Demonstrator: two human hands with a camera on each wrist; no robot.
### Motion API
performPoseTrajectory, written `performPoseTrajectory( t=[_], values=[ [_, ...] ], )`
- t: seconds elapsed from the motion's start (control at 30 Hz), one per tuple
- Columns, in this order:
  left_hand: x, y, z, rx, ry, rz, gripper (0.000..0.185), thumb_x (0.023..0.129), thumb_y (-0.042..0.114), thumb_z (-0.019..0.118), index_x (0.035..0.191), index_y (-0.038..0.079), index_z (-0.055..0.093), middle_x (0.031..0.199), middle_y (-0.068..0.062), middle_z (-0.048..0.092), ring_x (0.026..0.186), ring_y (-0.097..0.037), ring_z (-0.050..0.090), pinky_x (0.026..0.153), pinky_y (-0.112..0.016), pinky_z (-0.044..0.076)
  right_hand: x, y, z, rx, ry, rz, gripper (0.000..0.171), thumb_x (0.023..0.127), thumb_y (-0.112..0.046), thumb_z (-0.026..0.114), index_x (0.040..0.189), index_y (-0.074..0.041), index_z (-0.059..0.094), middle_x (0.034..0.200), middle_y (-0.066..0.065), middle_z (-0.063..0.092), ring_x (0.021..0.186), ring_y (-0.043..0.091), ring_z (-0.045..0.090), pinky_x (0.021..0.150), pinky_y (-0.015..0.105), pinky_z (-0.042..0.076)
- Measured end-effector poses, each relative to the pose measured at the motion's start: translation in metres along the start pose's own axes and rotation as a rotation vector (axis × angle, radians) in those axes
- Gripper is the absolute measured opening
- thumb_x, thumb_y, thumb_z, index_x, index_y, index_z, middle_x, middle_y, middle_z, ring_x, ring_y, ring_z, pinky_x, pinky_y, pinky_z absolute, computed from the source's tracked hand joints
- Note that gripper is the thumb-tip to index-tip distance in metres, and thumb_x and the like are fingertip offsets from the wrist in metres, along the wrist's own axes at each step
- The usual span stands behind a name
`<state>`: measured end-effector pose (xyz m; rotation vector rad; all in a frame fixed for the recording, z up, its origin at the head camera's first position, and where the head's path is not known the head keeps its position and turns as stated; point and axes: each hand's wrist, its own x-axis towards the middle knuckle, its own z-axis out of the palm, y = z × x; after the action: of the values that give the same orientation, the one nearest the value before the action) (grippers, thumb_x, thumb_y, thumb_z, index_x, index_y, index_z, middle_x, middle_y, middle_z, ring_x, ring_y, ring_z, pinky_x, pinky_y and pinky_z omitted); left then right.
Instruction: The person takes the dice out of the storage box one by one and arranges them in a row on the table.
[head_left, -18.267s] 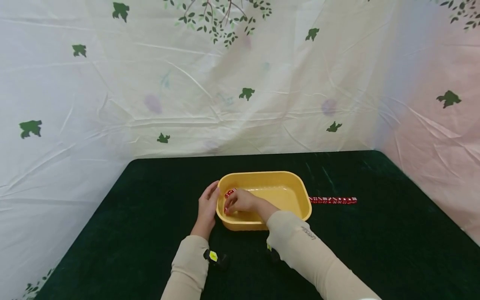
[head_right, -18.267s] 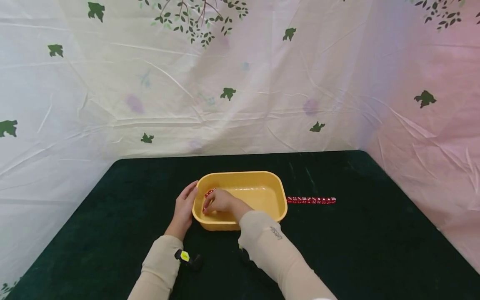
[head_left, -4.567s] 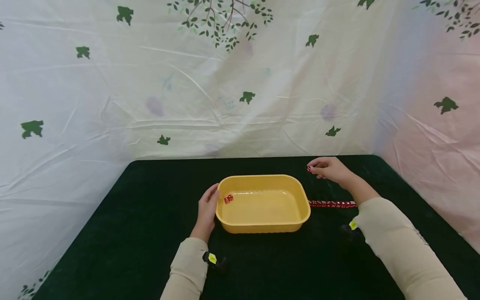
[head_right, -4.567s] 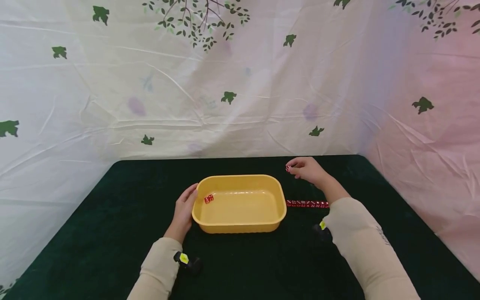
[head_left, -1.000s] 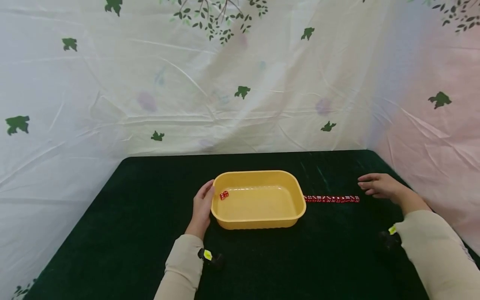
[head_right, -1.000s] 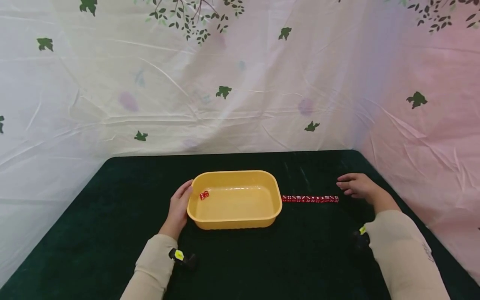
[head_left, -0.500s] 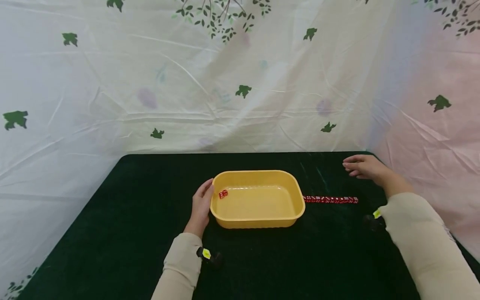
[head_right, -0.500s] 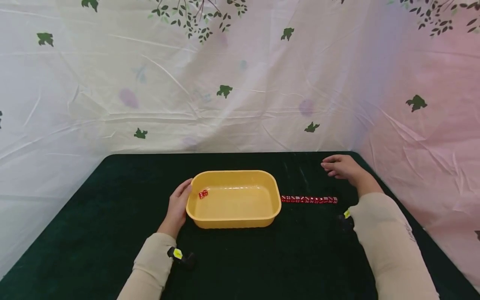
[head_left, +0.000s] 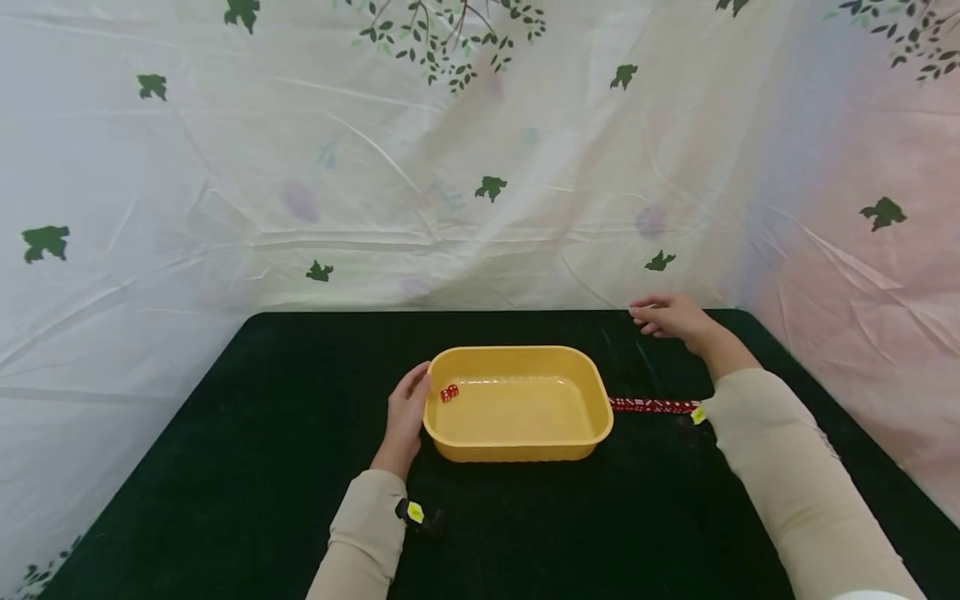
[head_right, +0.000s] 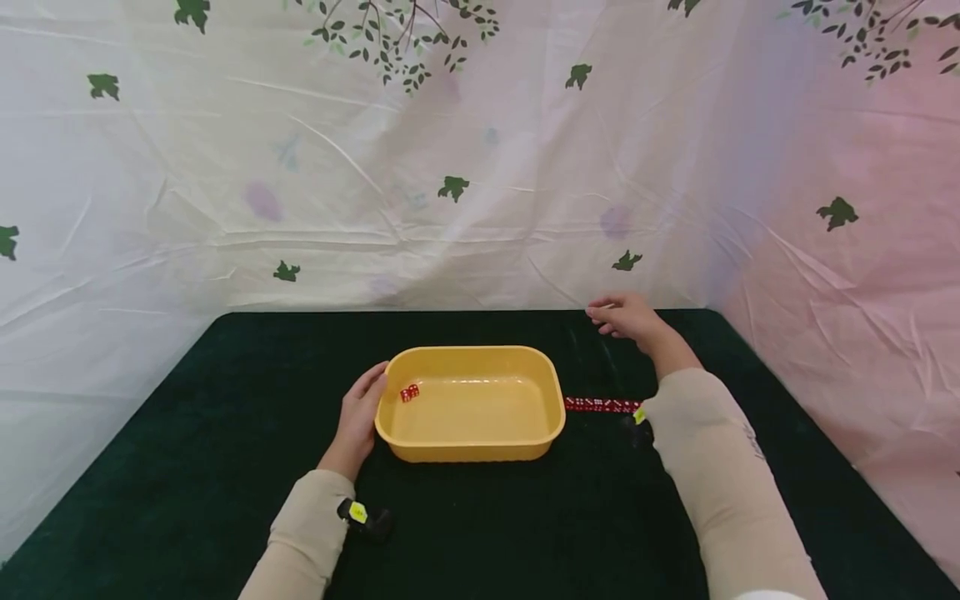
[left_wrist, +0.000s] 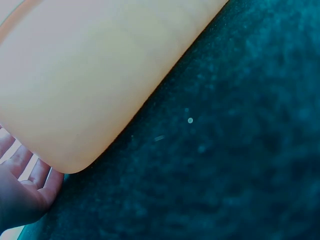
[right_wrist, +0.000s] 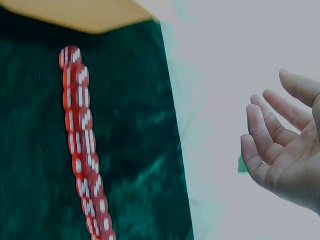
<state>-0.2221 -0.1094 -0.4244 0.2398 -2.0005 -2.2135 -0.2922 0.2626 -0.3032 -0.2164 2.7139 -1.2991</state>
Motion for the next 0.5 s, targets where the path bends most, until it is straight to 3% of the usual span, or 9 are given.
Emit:
performPoseTrajectory(
  t=[0.3,0.5],
  values=[
    [-0.002,0.002,0.001,0.017,0.002,0.004,0.041,0.088,0.036,0.046,0.124,0.018,0.043,0.125,-0.002,0.041,0.106,-0.018,0.044,0.09,-0.031,0.036,0.014,-0.026,0.035,0.047,-0.031,-0.039,0.045,0.088,-0.03,0.049,0.119,0.002,0.045,0.108,0.019,0.05,0.092,0.031,0.05,0.085,0.042,0.039],
    [-0.003,0.003,0.0,0.014,0.002,-0.001,0.041,0.088,0.036,0.046,0.124,0.018,0.043,0.125,-0.002,0.041,0.107,-0.018,0.044,0.09,-0.031,0.036,0.02,-0.044,0.057,0.054,-0.061,-0.064,0.042,0.087,-0.029,0.05,0.118,-0.001,0.047,0.106,0.017,0.052,0.089,0.029,0.051,0.083,0.039,0.041]
  ],
)
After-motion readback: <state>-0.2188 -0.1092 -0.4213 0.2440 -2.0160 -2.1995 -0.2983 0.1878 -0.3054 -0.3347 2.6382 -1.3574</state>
